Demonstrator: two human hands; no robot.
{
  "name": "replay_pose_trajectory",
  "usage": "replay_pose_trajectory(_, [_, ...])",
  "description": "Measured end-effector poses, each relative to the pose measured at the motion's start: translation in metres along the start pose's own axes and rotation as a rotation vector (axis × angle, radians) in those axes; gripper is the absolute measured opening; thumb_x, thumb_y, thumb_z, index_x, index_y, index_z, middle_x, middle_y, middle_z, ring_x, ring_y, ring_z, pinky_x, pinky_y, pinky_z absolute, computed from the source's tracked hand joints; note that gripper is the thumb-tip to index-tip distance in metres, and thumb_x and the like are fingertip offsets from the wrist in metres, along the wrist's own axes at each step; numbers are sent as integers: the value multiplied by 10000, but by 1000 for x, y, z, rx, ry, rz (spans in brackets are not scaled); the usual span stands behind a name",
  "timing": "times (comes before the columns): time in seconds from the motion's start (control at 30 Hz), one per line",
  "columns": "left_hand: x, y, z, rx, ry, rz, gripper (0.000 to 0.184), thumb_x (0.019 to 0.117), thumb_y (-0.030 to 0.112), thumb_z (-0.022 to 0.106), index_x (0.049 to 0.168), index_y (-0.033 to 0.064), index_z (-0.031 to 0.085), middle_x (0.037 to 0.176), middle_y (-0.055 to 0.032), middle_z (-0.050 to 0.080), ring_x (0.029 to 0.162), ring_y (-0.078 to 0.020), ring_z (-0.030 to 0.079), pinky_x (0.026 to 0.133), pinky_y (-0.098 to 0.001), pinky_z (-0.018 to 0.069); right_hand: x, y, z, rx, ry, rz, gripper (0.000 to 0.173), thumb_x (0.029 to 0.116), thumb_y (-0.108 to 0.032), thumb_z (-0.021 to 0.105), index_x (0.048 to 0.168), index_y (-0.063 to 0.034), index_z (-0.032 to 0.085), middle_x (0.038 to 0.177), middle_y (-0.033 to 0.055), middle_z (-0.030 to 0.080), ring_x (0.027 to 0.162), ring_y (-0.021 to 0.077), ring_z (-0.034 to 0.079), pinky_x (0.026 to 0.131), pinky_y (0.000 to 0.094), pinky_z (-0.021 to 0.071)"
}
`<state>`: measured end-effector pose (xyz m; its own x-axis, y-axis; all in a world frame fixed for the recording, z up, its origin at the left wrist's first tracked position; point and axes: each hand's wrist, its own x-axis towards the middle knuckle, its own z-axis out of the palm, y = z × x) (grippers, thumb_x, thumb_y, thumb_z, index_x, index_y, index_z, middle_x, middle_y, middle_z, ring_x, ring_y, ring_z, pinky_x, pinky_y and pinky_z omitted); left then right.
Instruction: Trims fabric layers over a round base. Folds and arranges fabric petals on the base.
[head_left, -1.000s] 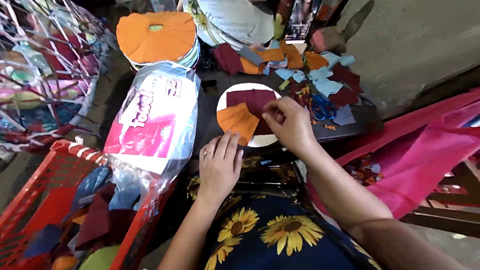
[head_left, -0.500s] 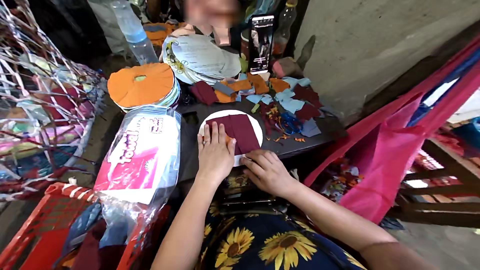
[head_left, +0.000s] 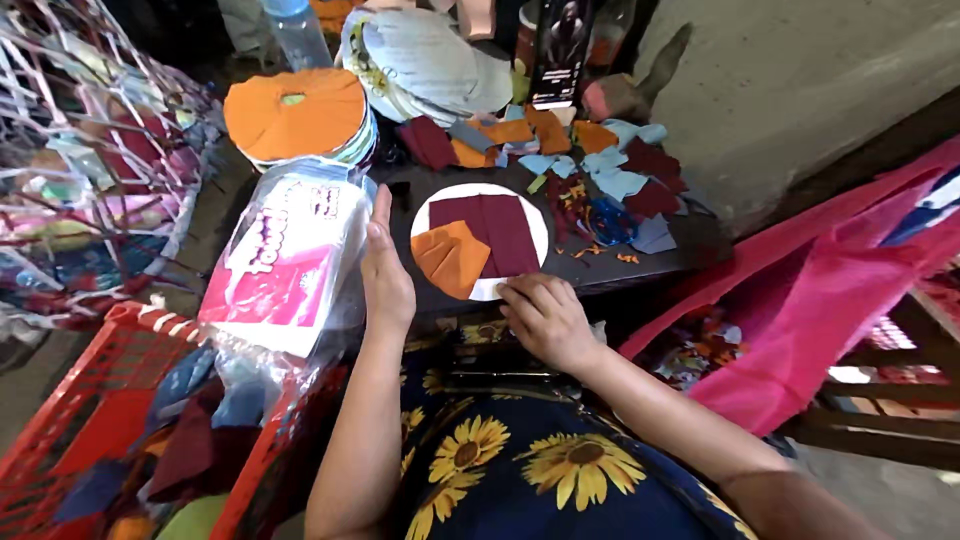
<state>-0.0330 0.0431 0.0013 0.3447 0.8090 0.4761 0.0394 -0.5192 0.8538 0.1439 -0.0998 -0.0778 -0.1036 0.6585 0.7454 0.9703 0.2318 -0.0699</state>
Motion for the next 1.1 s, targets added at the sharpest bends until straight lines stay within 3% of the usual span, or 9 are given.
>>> replay_pose_trajectory(0.13, [1, 13, -16, -119, 49, -1, 811, 1062, 522, 11, 1566, -56, 274, 1615, -172, 366, 1511, -168, 327, 1245, -315, 230, 1, -4, 3, -3, 4, 19, 254, 1027, -192, 578, 1158, -34, 728, 1117, 168, 714, 1081, 335, 664, 917, 455, 519])
replay_pose_trajectory(0.23, [0, 18, -17, -119, 16, 32, 861, 1055, 583, 37, 1552, -70, 301, 1618, -168, 366, 1514, -166, 325, 1248, -326, 239, 3, -6, 3, -18, 10, 28, 256, 1028, -190, 572, 1153, -31, 729, 1113, 176, 712, 1078, 342, 662, 914, 455, 516])
replay_pose_trajectory(0.33, [3, 14, -9, 130, -115, 27, 786, 1083, 534, 86, 1544, -37, 366, 1612, -169, 379, 1524, -195, 305, 1256, -367, 227, 3, -8, 2, -36, -5, 26, 248, 1019, -177, 571, 1136, -27, 731, 1117, 176, 713, 1078, 343, 665, 908, 459, 519])
replay_pose_trajectory(0.4, [7, 14, 2, 375, -245, 11, 669, 1105, 441, 155, 1557, 2, 377, 1624, -162, 366, 1549, -284, 250, 1269, -465, 170, 4, -10, -1, -44, -10, 26, 241, 1003, -178, 575, 1105, -25, 730, 1121, 170, 717, 1082, 339, 673, 908, 457, 532])
replay_pose_trajectory(0.5, [7, 9, 25, 682, -447, 37, 618, 1114, 405, 199, 1608, 43, 285, 1686, -146, 232, 1574, -347, 136, 1258, -569, 99, 8, -5, -7, -36, 21, 45, 282, 1017, -237, 569, 1143, -49, 737, 1106, 153, 719, 1060, 317, 671, 893, 431, 531])
replay_pose_trajectory(0.6, [5, -2, 41, 865, -549, 16, 609, 1114, 405, 277, 1612, 55, 279, 1693, -170, 188, 1573, -380, 106, 1237, -621, 82, 29, 19, -24, -1, 27, 186, 254, 965, -182, 625, 1130, -32, 748, 1100, 184, 716, 1042, 365, 678, 880, 501, 549])
replay_pose_trajectory(0.67, [5, -3, 46, 951, -596, -26, 640, 1106, 454, 280, 1615, 66, 280, 1694, -177, 179, 1575, -381, 90, 1237, -621, 58, 54, 45, -41, 33, -46, 373, 234, 977, -123, 629, 1132, 18, 733, 1143, 235, 692, 1105, 421, 649, 947, 559, 530])
replay_pose_trajectory(0.83, [6, -2, 45, 964, -607, -59, 656, 1101, 488, 237, 1619, 87, 278, 1701, -161, 162, 1581, -354, 72, 1247, -589, 33, 134, 120, -52, 154, -164, 779, 283, 1042, -150, 557, 1197, 48, 687, 1213, 242, 674, 1125, 343, 661, 1001, 500, 509])
replay_pose_trajectory(1.1, [7, 2, 45, 951, -627, -117, 694, 1090, 537, 222, 1632, 104, 244, 1711, -138, 134, 1588, -319, 45, 1257, -562, 6, 185, 182, 4, 128, -405, 890, 365, 1009, -259, 649, 1178, 63, 687, 1244, 291, 645, 1212, 436, 601, 1046, 622, 437])
